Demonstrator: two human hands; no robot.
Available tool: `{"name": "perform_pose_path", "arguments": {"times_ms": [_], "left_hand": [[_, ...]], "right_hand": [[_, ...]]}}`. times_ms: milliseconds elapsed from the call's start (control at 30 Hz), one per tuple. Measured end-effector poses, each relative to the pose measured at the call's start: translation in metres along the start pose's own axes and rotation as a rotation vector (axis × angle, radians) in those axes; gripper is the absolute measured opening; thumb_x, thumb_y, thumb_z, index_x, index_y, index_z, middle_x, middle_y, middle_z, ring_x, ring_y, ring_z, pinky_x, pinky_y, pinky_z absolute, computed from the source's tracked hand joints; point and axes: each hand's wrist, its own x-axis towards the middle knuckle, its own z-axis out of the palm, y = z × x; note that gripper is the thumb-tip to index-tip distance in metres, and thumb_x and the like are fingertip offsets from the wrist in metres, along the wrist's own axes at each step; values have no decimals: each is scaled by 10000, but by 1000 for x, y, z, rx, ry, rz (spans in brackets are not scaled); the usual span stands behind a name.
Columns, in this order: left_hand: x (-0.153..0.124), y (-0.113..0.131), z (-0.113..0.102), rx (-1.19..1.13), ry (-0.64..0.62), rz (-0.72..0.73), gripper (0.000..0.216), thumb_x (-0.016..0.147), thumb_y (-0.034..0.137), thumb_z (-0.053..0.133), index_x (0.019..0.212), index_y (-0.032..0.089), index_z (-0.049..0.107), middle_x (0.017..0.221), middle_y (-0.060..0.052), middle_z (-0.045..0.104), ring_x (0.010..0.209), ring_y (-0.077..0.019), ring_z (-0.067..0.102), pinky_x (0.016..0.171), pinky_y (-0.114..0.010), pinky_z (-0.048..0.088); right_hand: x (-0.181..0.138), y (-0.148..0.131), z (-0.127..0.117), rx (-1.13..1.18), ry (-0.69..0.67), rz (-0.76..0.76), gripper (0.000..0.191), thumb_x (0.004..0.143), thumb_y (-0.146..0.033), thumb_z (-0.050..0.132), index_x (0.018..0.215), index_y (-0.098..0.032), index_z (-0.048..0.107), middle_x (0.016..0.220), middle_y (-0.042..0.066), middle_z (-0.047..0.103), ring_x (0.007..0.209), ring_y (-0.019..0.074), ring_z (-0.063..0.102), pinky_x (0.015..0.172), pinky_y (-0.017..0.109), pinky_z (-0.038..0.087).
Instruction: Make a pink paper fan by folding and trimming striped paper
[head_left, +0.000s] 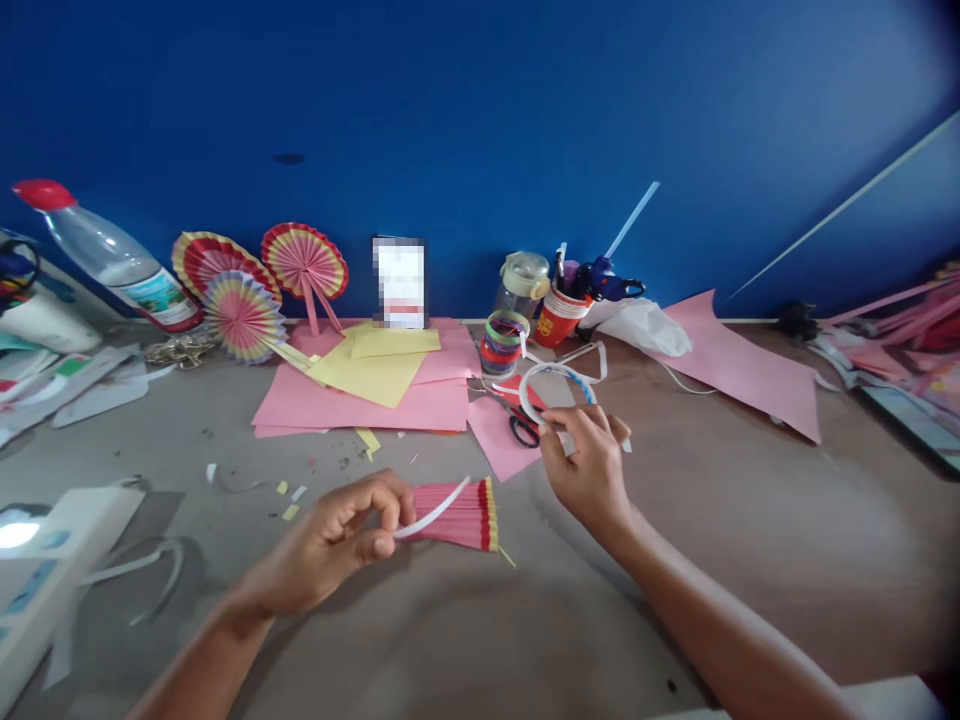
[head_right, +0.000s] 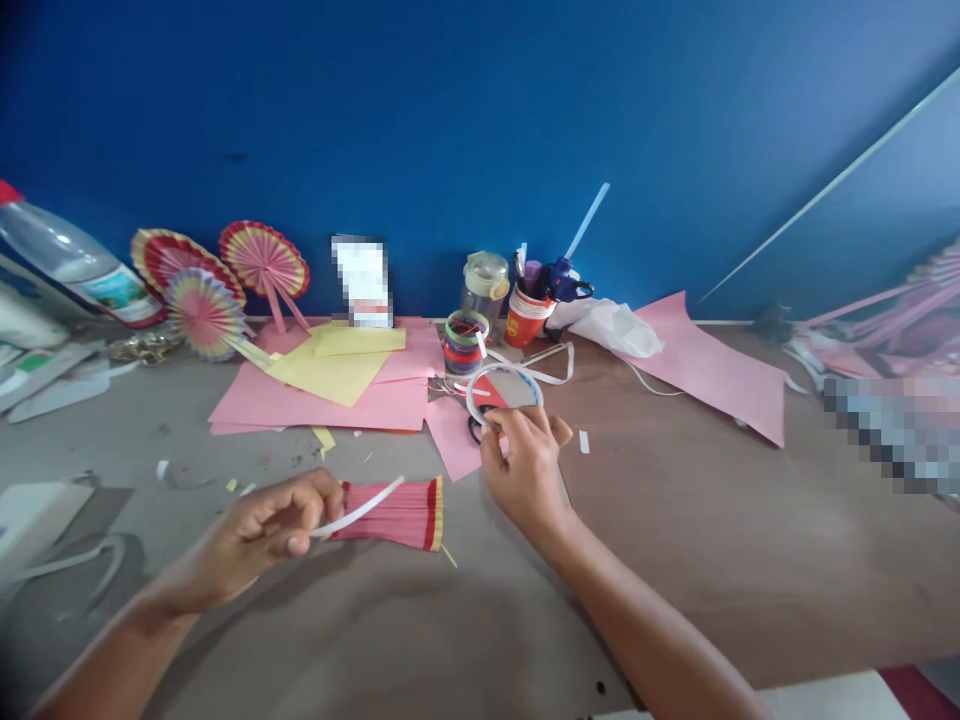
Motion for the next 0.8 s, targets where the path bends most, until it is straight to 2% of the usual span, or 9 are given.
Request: {"name": "perform_pose_path", "arguments": {"times_ms": [100, 200, 267, 367, 400, 500, 633, 700, 800], "left_hand": [[-1, 1, 1, -90, -102, -31, 486, 815, 687, 480, 796, 202, 502, 919, -68, 566, 886, -188, 532, 818, -330, 456], [-3, 4, 0, -111, -194, -32, 461, 820, 666, 497, 820, 206, 522, 940, -79, 580, 890, -189, 535, 820, -332, 452], [-3, 6, -1, -124, -229, -25, 431, 833, 639, 504, 816, 209, 529, 938, -74, 588, 880, -182, 540, 830, -330, 449], [-3, 6, -2, -144, -247, -26, 403, 848, 609, 510, 812, 208, 533, 937, -69, 596, 862, -170, 543, 832, -318, 445], [-3, 5, -2, -149, -253, -31, 403, 848, 608, 510, 812, 207, 534, 930, -68, 596, 853, -168, 543, 819, -312, 447], [-3, 3, -2, -157, -277, -48, 412, 848, 611, 507, 819, 201, 539, 903, -64, 591, 822, -166, 538, 771, -297, 450], [-2, 4, -3, -125, -310, -49, 417, 846, 612, 510, 831, 197, 553, 906, -60, 590, 808, -160, 533, 752, -283, 444], [-1, 7, -5, -95, -319, -55, 424, 843, 617, 510, 837, 195, 558, 904, -56, 590, 812, -160, 530, 757, -281, 440], [-2, 9, -11, -59, -322, -59, 427, 839, 618, 516, 838, 193, 555, 886, -50, 578, 813, -160, 525, 774, -286, 441]], "right_hand": [[-5, 5, 12, -126, -52, -76, 157, 860, -190, 509, 962, -204, 627, 825, 49, 681, 946, 237, 568, 873, 410, 273], [-6, 10, 19, -168, -180, -91, 267, 855, -174, 514, 1103, -199, 610, 1072, 101, 671, 1114, 278, 506, 913, 438, 270], [-5, 9, 18, -148, -227, -88, 287, 857, -170, 507, 1118, -208, 621, 1214, 113, 614, 1167, 298, 474, 936, 463, 276], [-6, -2, 8, 92, -266, -45, 245, 900, -216, 469, 1066, -219, 649, 1145, 97, 631, 1082, 264, 537, 921, 441, 344], [-6, -8, 3, 239, -326, -34, 242, 918, -240, 453, 1064, -219, 645, 1082, 86, 646, 1022, 235, 568, 897, 409, 382], [-10, -29, -11, 662, -644, -23, 260, 933, -331, 464, 1108, -200, 604, 984, 63, 645, 899, 181, 600, 797, 316, 467], [-19, -52, -22, 749, -847, 8, 242, 856, -306, 596, 1064, -183, 612, 988, 61, 632, 844, 157, 584, 776, 291, 489], [-25, -56, -23, 692, -868, 31, 196, 825, -224, 605, 1018, -188, 614, 957, 50, 633, 821, 151, 585, 759, 288, 498], [-32, -53, -18, 525, -757, -29, 418, 775, -182, 632, 1183, -176, 544, 1098, 104, 613, 994, 217, 573, 868, 374, 490]]}}
